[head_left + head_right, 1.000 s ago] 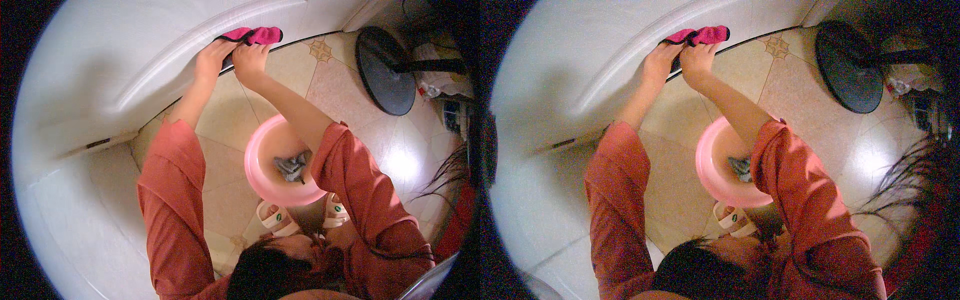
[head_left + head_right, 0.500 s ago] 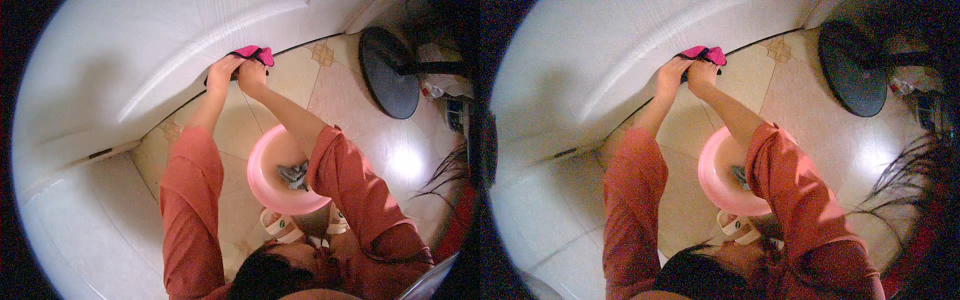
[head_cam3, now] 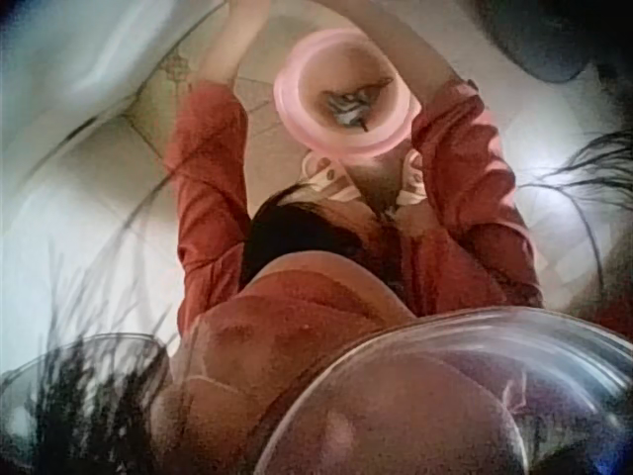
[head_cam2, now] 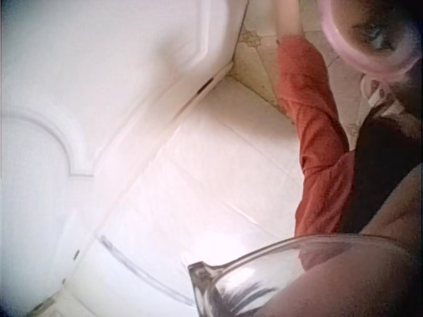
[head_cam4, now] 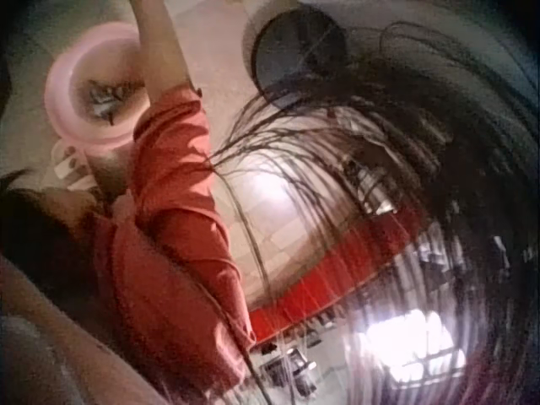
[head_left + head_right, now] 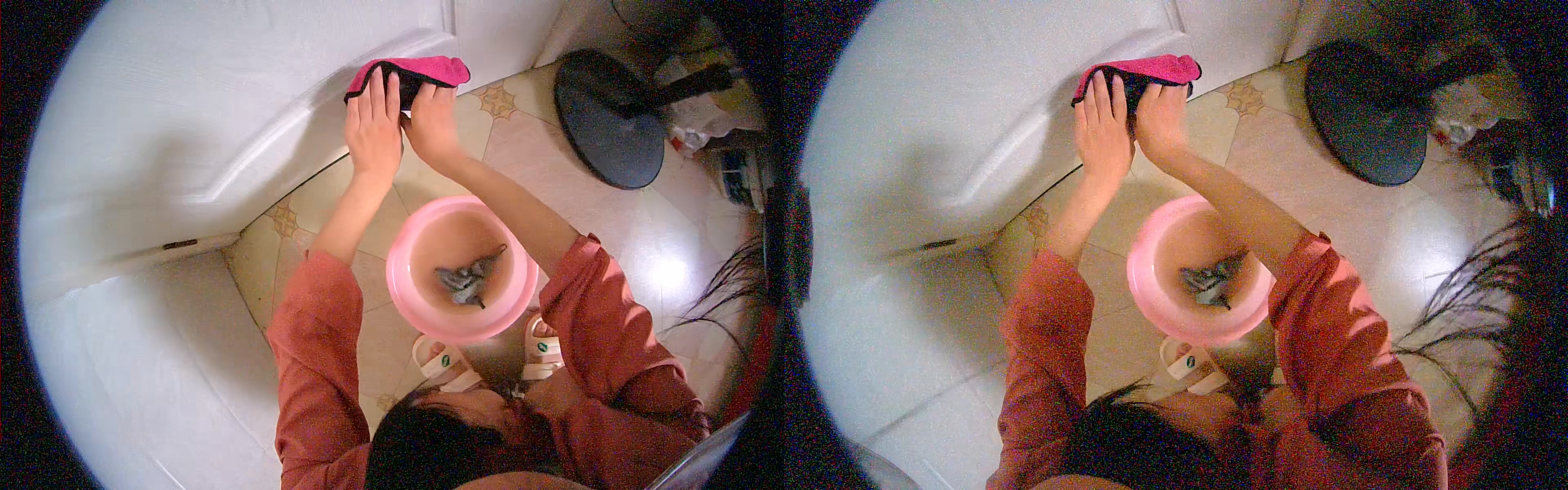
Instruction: The person is using a wet rag to wipe down and clean a white door.
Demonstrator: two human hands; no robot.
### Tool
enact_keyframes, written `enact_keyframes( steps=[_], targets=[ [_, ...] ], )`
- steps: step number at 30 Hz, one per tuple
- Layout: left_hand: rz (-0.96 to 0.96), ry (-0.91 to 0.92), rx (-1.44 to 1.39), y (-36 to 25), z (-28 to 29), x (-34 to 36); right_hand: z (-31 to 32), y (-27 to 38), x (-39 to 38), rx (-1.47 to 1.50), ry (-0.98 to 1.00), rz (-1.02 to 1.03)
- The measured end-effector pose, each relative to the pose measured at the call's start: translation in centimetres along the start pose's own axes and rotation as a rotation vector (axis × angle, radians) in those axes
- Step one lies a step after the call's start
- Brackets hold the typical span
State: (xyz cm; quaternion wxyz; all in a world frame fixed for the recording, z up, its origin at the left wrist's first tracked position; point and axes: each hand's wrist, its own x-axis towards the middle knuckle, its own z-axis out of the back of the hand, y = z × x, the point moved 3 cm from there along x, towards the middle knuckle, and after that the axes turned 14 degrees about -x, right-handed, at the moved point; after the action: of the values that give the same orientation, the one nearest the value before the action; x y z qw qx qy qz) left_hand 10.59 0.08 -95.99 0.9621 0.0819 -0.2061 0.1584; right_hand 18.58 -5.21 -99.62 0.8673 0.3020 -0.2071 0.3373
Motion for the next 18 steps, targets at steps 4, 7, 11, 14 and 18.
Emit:
enact_keyframes(
  steps=[4,7,11,14,18],
  targets=[
    [-0.007,-0.047,0.124,-2.3,3.3,3.2,4.9,-0.3,2.5,-0.05,-0.014,0.111],
    [0.015,-0.134,0.101,-3.8,7.5,5.7,9.7,0.3,5.5,-0.024,-0.178,0.149],
    [0.041,-0.314,-0.058,-4.1,14.6,9.4,16.8,2.0,10.7,0.06,-0.318,0.254],
    [0.028,-0.393,-0.039,-3.7,21.9,14.2,22.9,4.2,16.6,0.018,-0.364,0.365],
    [0.077,-0.606,-0.056,-2.1,35.1,20.4,33.9,9.6,25.7,0.007,-0.423,0.459]
  ],
)
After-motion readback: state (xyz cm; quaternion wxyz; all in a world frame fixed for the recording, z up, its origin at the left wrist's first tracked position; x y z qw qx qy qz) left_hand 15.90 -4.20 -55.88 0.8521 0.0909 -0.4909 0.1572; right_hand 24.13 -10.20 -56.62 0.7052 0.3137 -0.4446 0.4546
